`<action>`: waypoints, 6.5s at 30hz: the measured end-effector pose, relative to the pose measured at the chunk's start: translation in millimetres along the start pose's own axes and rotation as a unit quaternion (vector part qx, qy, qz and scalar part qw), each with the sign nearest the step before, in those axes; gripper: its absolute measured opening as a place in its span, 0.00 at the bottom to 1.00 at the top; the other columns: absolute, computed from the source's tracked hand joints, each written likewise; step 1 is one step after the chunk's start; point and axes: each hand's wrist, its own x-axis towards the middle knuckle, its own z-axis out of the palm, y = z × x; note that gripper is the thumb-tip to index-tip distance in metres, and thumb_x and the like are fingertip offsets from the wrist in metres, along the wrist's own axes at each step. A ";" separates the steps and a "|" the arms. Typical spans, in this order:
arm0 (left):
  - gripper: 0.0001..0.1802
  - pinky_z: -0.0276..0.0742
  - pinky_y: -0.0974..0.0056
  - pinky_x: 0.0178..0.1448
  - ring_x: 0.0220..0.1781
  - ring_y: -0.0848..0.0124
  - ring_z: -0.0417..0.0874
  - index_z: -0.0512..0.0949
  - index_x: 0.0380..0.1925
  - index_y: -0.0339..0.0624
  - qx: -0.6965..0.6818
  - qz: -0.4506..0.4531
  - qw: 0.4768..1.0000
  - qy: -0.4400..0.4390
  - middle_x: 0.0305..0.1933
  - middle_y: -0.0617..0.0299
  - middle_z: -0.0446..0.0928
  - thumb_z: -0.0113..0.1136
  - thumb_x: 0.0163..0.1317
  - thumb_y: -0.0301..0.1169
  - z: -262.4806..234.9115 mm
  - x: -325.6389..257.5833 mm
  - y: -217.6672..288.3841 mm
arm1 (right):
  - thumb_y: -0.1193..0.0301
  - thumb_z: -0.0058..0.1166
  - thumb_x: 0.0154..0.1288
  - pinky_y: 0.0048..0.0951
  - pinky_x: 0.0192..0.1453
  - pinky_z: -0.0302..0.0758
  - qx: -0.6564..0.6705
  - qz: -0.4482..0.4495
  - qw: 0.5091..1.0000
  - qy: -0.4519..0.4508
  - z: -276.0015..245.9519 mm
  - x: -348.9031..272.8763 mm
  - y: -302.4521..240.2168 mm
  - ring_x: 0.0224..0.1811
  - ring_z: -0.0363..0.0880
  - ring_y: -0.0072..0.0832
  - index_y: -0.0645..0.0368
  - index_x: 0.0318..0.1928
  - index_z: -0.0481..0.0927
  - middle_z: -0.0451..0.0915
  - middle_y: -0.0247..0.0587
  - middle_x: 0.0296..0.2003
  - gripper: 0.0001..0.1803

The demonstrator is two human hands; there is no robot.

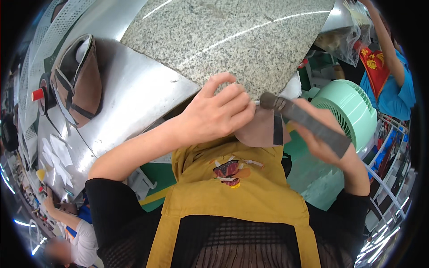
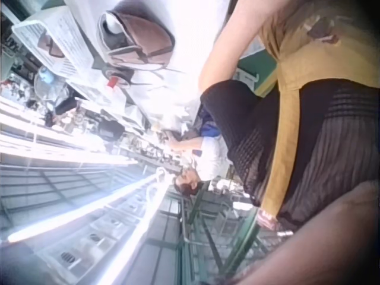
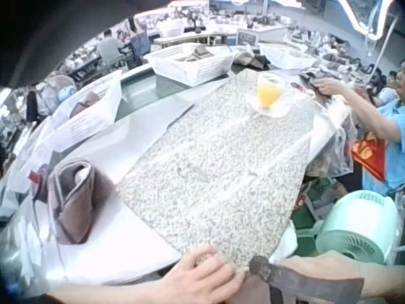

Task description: The person applies glue to a shoe upper and uses a hammer to secure a strap or insole piece. They repeatedly tap the area with the hammer, then flip the shoe and continue gluing and hammering on different sections. The work is performed at a bench with other workers visible in the background.

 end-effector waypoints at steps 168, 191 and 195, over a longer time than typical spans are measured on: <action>0.09 0.77 0.58 0.39 0.37 0.58 0.80 0.81 0.37 0.46 -0.268 -0.328 0.901 -0.094 0.35 0.58 0.75 0.57 0.62 0.36 -9.0 28.9 19.1 | 0.68 0.60 0.62 0.29 0.43 0.72 0.066 0.032 0.985 0.154 14.9 1.0 25.0 0.38 0.76 0.31 0.62 0.47 0.74 0.76 0.42 0.36 0.16; 0.19 0.71 0.66 0.35 0.35 0.69 0.76 0.79 0.40 0.42 -0.062 -0.080 0.994 -0.036 0.34 0.66 0.73 0.58 0.43 0.27 -0.5 18.8 7.5 | 0.76 0.50 0.67 0.31 0.38 0.75 0.045 0.051 0.996 0.065 -2.2 -8.7 4.6 0.38 0.81 0.45 0.61 0.53 0.70 0.79 0.47 0.38 0.14; 0.19 0.71 0.66 0.35 0.36 0.69 0.75 0.78 0.41 0.42 -0.055 -0.068 0.995 -0.045 0.35 0.65 0.72 0.58 0.44 0.28 1.6 14.0 6.0 | 0.75 0.51 0.64 0.34 0.37 0.75 0.015 0.043 0.999 0.015 -7.2 -2.5 5.8 0.36 0.80 0.47 0.61 0.52 0.70 0.78 0.49 0.36 0.16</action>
